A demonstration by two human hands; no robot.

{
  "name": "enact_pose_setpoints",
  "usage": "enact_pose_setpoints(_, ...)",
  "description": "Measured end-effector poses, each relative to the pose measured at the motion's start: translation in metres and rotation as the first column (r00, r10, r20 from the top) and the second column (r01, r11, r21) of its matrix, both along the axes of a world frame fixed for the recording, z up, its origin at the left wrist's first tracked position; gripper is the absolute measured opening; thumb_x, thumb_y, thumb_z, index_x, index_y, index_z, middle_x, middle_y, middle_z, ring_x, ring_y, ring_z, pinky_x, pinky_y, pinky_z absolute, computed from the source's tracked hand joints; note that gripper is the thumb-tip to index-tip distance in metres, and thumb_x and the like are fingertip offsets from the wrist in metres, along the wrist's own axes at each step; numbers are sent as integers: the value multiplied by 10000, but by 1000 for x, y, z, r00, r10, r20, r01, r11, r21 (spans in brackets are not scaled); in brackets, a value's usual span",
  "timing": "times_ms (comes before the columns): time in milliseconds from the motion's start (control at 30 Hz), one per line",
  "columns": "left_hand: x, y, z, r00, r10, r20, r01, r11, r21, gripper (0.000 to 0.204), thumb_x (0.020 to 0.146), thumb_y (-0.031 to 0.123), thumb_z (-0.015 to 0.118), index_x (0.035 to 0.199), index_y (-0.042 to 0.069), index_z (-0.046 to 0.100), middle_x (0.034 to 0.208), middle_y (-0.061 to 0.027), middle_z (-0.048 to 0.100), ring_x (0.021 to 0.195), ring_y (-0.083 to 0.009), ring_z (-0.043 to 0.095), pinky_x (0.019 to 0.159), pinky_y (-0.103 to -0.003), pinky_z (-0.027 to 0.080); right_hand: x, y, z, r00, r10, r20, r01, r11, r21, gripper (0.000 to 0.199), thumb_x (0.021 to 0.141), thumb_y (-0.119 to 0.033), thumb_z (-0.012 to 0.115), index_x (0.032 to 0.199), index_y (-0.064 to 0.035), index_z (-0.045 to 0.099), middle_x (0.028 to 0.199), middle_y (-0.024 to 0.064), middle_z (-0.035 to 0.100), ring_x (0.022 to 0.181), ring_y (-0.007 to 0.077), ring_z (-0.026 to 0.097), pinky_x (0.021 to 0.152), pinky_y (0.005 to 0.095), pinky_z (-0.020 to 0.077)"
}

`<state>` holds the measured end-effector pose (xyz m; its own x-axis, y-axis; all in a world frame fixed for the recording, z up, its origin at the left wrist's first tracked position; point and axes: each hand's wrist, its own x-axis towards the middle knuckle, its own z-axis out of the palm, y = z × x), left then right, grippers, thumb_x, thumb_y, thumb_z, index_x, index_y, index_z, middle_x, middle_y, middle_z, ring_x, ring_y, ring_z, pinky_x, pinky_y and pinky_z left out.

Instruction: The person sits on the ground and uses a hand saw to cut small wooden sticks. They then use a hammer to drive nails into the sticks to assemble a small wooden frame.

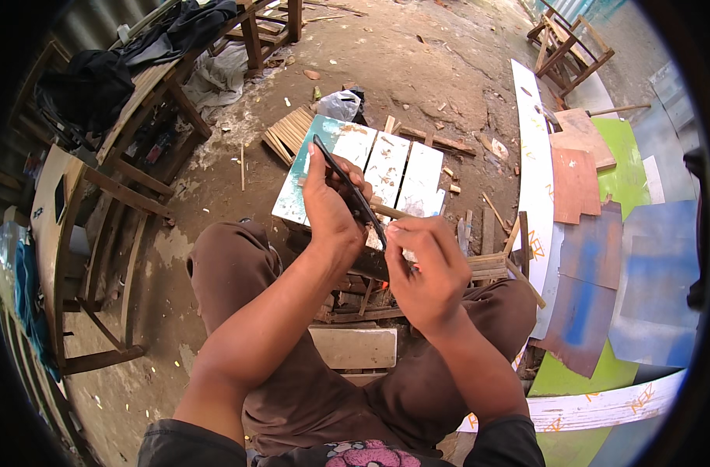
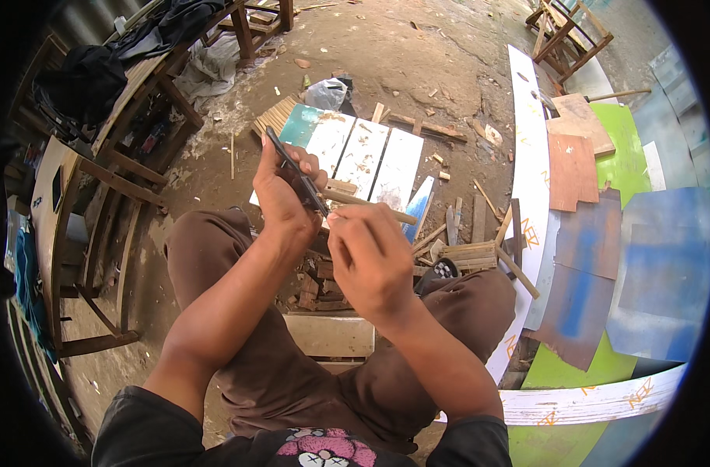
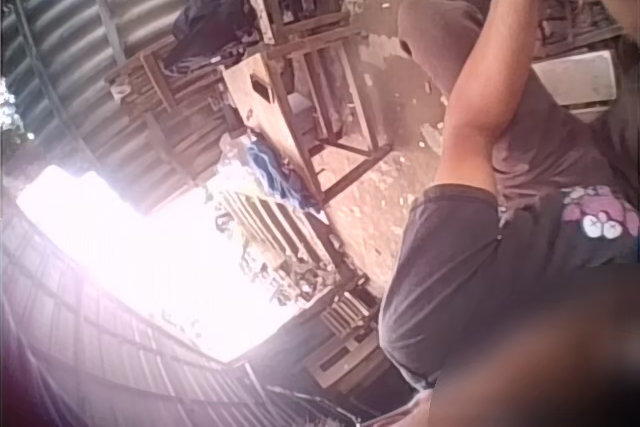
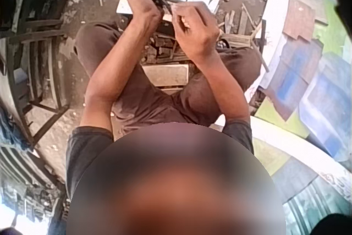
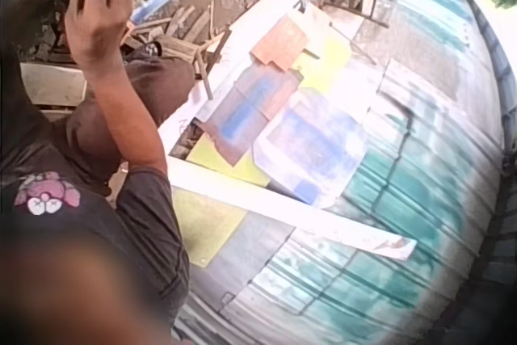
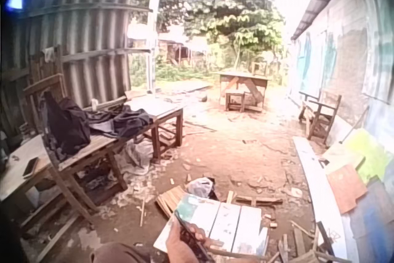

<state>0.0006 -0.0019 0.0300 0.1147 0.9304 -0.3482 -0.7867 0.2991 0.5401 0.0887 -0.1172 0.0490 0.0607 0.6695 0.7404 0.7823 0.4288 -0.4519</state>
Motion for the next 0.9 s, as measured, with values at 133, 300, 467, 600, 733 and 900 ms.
enact_pose_setpoints(133, -3, 7, -1, 1000, 16, 24, -15, 998, -64, 500, 1134, 493, 433, 793, 134, 500, 673, 0, 472, 599, -136, 413, 532, -306, 307, 9, 4, -5, 981, -22, -192, 27, 999, 23, 228, 811, 153, 761, 964, 8, 673, 936, 141, 724, 807, 261, 723, 711, 330, 577)
enact_pose_setpoints(300, -5, 9, -9, 997, -17, 78, 19, 999, -25, 509, 1131, 504, 436, 788, 136, 510, 654, -2, 480, 582, -139, 421, 539, -311, 322, 9, 4, -9, 978, -39, -203, 41, 999, 5, 236, 809, 157, 764, 969, 9, 675, 934, 145, 735, 811, 259, 732, 721, 324, 584)
enact_pose_setpoints(467, -6, 10, -13, 995, -50, 82, 47, 998, 40, 540, 1120, 549, 464, 766, 143, 509, 630, -5, 501, 569, -140, 453, 550, -319, 356, 7, 4, -13, 973, -5, -233, 7, 1000, 8, 235, 807, 158, 768, 966, 13, 672, 932, 147, 736, 814, 259, 734, 725, 327, 585)
enact_pose_setpoints(600, -6, 10, -14, 995, -58, 84, 56, 998, 36, 544, 1121, 553, 458, 768, 142, 511, 630, -5, 507, 568, -140, 454, 551, -317, 358, 6, 4, -14, 969, -3, -246, 5, 1000, 8, 232, 806, 156, 773, 961, 16, 673, 933, 148, 738, 816, 261, 734, 728, 328, 586)
enact_pose_setpoints(733, -6, 10, -13, 995, -64, 82, 60, 997, 50, 545, 1121, 557, 452, 773, 143, 513, 633, -5, 512, 567, -140, 454, 553, -314, 361, 5, 3, -14, 966, -13, -260, 10, 1000, -14, 211, 824, 154, 772, 956, 20, 676, 937, 154, 745, 833, 245, 741, 747, 320, 587)
enact_pose_setpoints(900, -6, 8, -12, 994, -77, 75, 71, 995, 76, 543, 1123, 557, 446, 779, 143, 518, 634, -7, 514, 569, -136, 456, 551, -309, 361, 5, 2, -19, 956, 4, -293, -18, 999, -44, 169, 872, 143, 767, 957, 26, 681, 974, 157, 753, 878, 198, 746, 792, 299, 596)
